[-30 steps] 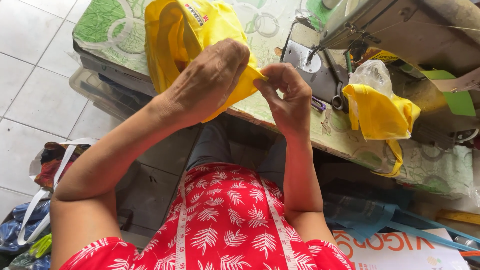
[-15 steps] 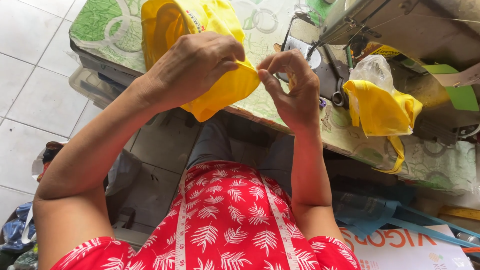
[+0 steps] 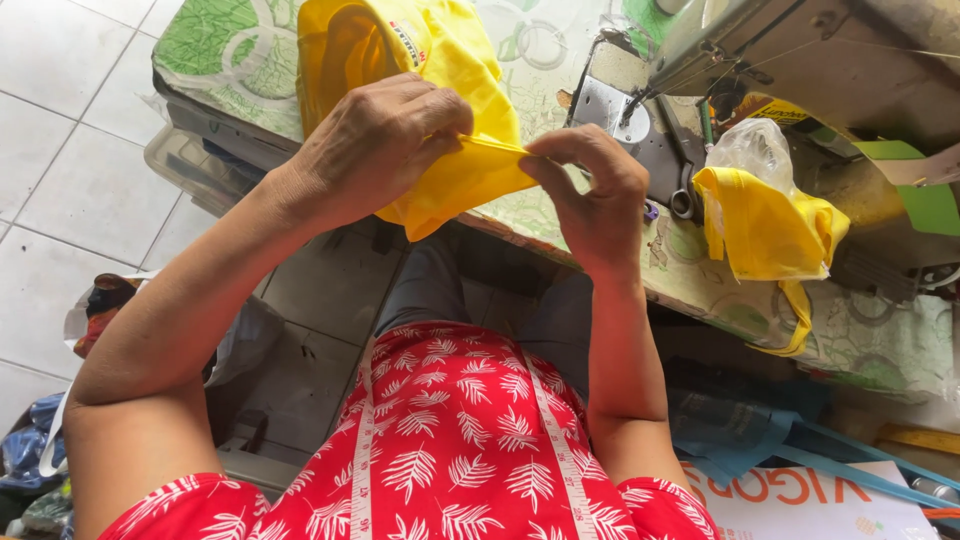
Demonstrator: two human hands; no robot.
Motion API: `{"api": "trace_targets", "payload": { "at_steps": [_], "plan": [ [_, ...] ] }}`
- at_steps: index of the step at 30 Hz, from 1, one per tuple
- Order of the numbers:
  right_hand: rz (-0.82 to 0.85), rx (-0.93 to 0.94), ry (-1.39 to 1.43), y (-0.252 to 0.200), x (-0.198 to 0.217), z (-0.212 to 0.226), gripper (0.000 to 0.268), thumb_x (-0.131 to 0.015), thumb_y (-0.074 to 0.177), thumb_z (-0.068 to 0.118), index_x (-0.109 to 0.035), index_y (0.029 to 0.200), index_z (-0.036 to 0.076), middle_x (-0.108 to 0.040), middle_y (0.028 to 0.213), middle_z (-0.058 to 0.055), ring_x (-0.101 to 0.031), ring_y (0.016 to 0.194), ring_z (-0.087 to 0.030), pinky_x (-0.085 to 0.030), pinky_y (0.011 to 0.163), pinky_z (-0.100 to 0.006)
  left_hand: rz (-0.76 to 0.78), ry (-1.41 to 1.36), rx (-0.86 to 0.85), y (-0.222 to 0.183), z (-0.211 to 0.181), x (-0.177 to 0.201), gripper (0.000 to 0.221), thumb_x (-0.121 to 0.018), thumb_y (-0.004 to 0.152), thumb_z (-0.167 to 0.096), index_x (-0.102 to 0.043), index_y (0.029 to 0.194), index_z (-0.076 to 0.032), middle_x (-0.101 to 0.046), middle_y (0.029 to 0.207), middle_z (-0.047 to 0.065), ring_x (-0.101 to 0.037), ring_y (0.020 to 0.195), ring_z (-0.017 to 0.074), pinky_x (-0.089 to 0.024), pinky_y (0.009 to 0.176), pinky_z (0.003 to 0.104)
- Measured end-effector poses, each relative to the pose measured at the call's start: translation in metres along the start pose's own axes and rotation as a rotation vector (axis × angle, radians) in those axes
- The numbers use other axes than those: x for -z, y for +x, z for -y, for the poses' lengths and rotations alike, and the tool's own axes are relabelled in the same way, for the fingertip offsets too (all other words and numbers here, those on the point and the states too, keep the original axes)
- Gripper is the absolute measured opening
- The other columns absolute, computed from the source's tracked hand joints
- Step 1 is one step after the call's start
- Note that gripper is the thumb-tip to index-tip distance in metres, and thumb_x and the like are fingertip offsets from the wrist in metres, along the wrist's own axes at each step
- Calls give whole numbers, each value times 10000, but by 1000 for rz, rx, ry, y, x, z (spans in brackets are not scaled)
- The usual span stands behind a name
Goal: A worker performs a final inspection on a yellow garment, measuring dimensions with a tape and trimming loose threads at a sewing station.
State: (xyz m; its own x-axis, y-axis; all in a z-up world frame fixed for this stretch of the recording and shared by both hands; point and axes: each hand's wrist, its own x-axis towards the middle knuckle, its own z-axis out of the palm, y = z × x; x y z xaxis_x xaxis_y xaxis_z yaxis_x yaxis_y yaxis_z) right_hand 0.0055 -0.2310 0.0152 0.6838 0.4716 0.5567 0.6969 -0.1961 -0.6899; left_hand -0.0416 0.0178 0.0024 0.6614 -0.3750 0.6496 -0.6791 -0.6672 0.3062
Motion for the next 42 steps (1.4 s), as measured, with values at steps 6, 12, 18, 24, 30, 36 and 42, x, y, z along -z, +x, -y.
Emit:
{"api": "trace_targets", "payload": {
  "at_steps": [6,12,18,24,30,36,42],
  "plan": [
    [-76,6,-97,-9,7,-1,115,-777,957,-51,-734,992,50,-722,960,-66,-679,864,-159,-548,836,-288,24,58,95,-9,1,4,179,-803,978,6,-629,1021,6,-649,963,144,-644,877,314,-547,760,419],
    [-90,55,-183,-18,5,-7,137,-808,957,-1,-733,1011,101,-635,987,-68,-633,907,-190,-515,853,-316,113,72,75,-9,7,-12,83,-792,963,-94,-713,958,-71,-715,908,67,-643,806,248,-456,723,385],
    [-85,34,-214,-22,6,-2,144,-807,941,-27,-717,954,86,-648,946,-52,-627,830,-167,-519,824,-301,170,114,151,-11,14,-28,139,-786,912,-98,-649,934,-111,-661,895,42,-616,791,278,-462,732,412],
    [-86,37,-218,-24,8,-4,195,-820,939,-26,-657,936,80,-632,913,-43,-599,816,-171,-492,798,-299,209,184,138,-11,13,-30,111,-757,925,-151,-654,886,-132,-644,872,55,-557,828,287,-441,751,423],
    [-69,16,-180,-25,10,-5,185,-835,932,12,-677,929,108,-587,952,-48,-570,807,-164,-490,817,-299,202,260,86,-11,11,-35,140,-678,988,-135,-595,876,-121,-583,851,66,-513,774,281,-393,681,420],
    [-3,-76,97,-7,16,-10,237,-772,948,-113,-612,936,61,-634,916,-48,-617,833,-136,-543,792,-260,26,93,72,20,-6,9,191,-571,1025,153,-471,1093,4,-494,887,140,-442,744,266,-374,741,431],
    [189,19,63,29,23,-11,168,-653,1020,-158,-600,1082,-12,-649,985,-104,-625,860,-175,-577,799,-288,51,-11,226,39,-23,46,151,-439,1125,-32,-535,1208,52,-598,1035,227,-582,866,410,-428,732,501]
  ]
}}
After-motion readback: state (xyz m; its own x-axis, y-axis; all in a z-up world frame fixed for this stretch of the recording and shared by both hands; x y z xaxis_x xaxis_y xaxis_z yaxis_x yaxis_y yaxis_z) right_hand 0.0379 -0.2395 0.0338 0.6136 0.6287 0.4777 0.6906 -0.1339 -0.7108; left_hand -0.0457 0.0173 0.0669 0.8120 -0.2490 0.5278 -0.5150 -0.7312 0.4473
